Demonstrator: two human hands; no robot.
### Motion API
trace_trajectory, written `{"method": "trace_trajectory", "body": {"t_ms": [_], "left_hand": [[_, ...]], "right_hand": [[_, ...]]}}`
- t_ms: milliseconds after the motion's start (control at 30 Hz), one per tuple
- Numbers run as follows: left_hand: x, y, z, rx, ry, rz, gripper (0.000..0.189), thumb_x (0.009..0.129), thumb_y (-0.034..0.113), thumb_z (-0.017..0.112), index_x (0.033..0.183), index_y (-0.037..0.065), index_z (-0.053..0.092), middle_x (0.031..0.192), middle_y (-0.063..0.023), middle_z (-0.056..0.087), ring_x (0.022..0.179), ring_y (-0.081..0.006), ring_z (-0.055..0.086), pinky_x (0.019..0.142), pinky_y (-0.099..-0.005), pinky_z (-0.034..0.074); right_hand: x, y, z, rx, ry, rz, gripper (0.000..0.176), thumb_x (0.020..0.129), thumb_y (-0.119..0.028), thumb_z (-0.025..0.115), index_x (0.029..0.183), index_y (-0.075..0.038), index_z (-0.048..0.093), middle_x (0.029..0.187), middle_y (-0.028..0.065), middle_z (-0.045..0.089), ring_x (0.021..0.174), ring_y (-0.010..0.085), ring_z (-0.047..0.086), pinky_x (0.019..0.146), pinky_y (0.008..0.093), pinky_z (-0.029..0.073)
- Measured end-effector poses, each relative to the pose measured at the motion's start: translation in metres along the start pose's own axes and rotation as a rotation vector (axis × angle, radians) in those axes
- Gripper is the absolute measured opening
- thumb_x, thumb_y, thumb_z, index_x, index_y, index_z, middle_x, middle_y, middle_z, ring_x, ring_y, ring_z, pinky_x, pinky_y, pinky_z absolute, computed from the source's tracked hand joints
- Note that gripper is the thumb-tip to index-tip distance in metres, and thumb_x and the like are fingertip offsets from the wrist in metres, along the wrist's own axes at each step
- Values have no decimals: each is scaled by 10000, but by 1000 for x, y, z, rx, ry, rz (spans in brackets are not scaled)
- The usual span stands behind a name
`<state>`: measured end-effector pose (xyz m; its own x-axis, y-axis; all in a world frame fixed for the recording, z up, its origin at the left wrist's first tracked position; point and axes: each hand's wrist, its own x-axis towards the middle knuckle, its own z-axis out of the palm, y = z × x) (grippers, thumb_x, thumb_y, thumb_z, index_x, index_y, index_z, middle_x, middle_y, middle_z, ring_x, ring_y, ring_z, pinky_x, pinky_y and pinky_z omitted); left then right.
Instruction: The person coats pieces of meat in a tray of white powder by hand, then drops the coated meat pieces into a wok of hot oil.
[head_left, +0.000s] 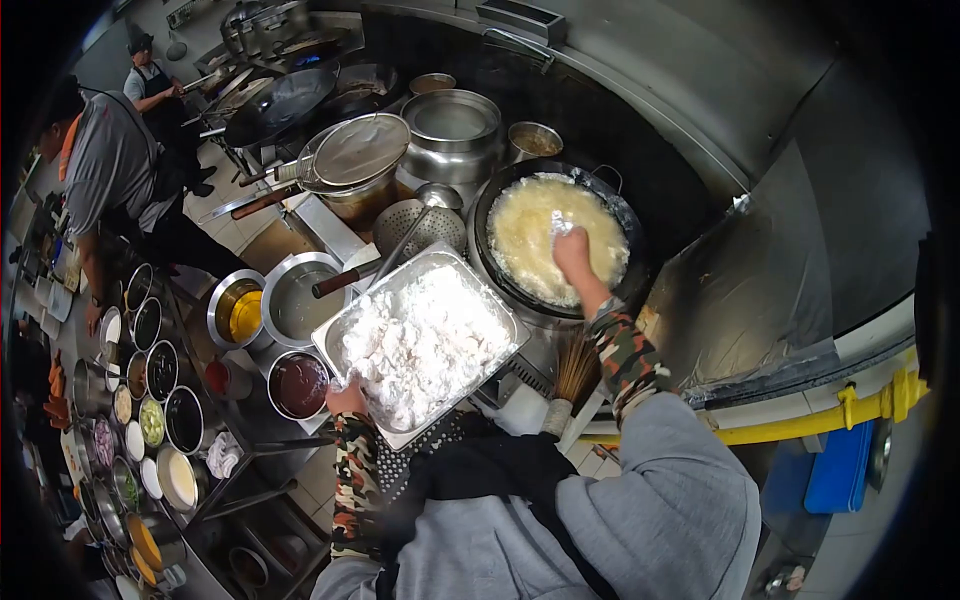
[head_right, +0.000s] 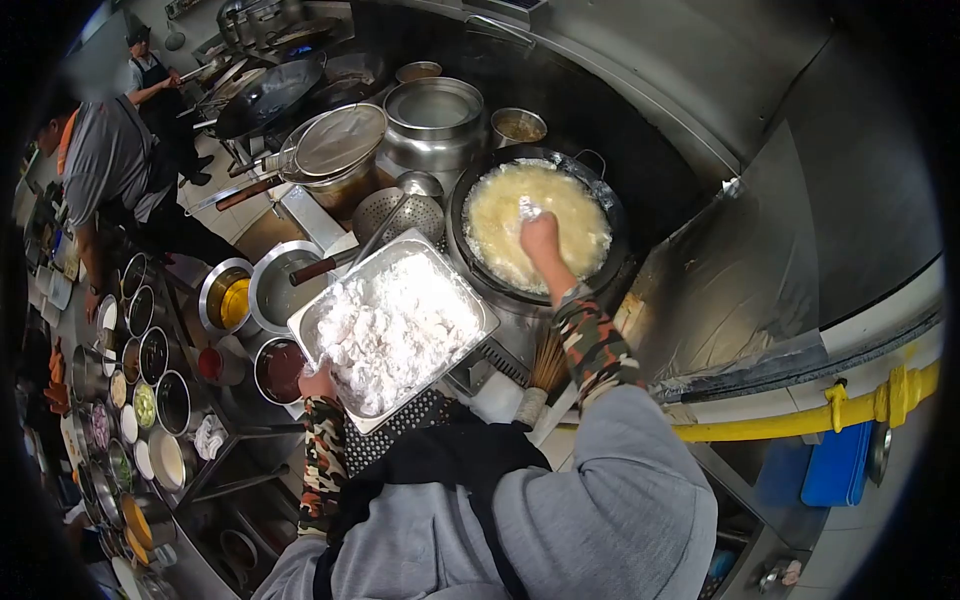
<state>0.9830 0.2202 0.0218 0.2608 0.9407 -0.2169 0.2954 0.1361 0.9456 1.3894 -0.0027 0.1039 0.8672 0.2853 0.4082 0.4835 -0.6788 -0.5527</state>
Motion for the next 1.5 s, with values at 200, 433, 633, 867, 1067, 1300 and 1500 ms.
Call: {"method": "trace_trajectory", "body": {"t_ms": [200,433,633,867,1067,1300,1500], "left_hand": [[-5,8,-1,18,12,-30,346,685,162,612,910,-90,538,873,-179,589,803,-251,564,721,-303,419],[-17,29,-2,-34,34,-33,347,661,118,648,921,-79,530,843,-151,599,762,-219,571,700,-291,424],[-27,57,-3,-26,22,-136,312,671,103,640,914,-65,540,838,-138,602,754,-190,569,688,-274,424],[-35,59,-4,-63,82,-84,253,669,77,627,882,-41,559,799,-109,612,707,-177,579,667,-269,430],[-22,38,-1,-69,45,-85,257,675,89,622,888,-43,562,811,-111,614,735,-170,581,670,-267,431],[-12,25,-2,3,1,44,249,685,95,589,886,-50,565,821,-120,611,736,-188,574,682,-278,432],[4,-4,0,-26,-37,100,258,695,103,593,892,-61,563,868,-127,608,783,-205,572,702,-288,422]], "right_hand": [[35,31,-23,-322,-411,-174,367,774,-266,474,911,72,518,861,280,534,843,378,520,725,395,415],[29,-70,-34,-13,-329,-264,409,774,-348,496,978,3,544,920,212,559,859,338,536,759,372,422],[-91,-141,3,-528,-1038,-576,151,651,-125,532,752,-45,611,829,144,590,759,286,568,685,372,459],[-101,-130,11,-32,-943,-438,266,675,-120,545,897,22,579,888,183,584,837,299,564,737,344,449],[-99,-130,-12,1346,-1115,793,265,812,-77,418,1066,-44,485,908,95,558,812,257,554,723,399,460],[-99,-161,35,1634,-903,722,209,818,-73,387,956,4,523,896,146,559,797,253,568,703,438,469],[-92,-160,42,1525,-1111,1091,237,841,-137,347,950,-30,527,873,149,581,732,231,585,628,380,506]]}}
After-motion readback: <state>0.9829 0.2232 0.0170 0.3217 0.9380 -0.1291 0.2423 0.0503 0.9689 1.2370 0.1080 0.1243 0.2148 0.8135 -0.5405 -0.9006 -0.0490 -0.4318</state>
